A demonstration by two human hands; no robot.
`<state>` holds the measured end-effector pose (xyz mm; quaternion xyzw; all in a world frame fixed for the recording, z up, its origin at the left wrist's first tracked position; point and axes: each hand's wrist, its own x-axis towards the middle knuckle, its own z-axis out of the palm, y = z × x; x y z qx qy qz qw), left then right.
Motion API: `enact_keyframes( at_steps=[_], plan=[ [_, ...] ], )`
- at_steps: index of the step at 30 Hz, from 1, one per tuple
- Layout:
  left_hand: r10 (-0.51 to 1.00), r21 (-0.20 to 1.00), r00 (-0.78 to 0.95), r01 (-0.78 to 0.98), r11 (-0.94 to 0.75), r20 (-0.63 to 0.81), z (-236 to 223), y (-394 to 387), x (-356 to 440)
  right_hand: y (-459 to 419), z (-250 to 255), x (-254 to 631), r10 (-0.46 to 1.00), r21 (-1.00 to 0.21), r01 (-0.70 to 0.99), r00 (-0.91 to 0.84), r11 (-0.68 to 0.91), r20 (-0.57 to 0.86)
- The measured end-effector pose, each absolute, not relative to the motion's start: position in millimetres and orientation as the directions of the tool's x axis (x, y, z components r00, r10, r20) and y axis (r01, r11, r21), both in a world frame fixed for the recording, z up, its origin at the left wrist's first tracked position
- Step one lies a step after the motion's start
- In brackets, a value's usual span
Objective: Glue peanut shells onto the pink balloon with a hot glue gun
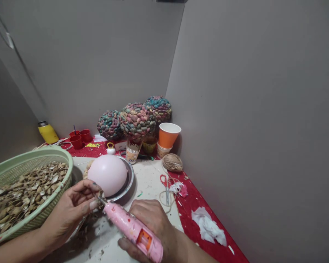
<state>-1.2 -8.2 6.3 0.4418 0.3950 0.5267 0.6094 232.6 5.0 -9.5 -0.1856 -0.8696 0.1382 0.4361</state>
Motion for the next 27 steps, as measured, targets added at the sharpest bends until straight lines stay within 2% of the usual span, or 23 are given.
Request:
enact_keyframes(
  at_steps=[8, 12, 27],
  plan=[
    [0.982, 0.939, 0.182, -0.327, 0.109, -0.05, 1.7, -9.7, -0.6, 4.5, -8.9, 232.2, 0.446, -0.378, 0.241, -0.572, 0.894, 0.689],
    [0.977, 0.918, 0.203, -0.37, 0.14, -0.067, 3.3, -8.6, 1.4, 3.9, -9.8, 232.4, 0.468, -0.405, 0.244, -0.565, 0.881, 0.679],
    [0.977, 0.895, 0.21, -0.425, 0.136, -0.049, 10.0, -8.1, 4.4, 5.2, -11.8, 233.2, 0.474, -0.437, 0.214, -0.577, 0.874, 0.665]
  ],
)
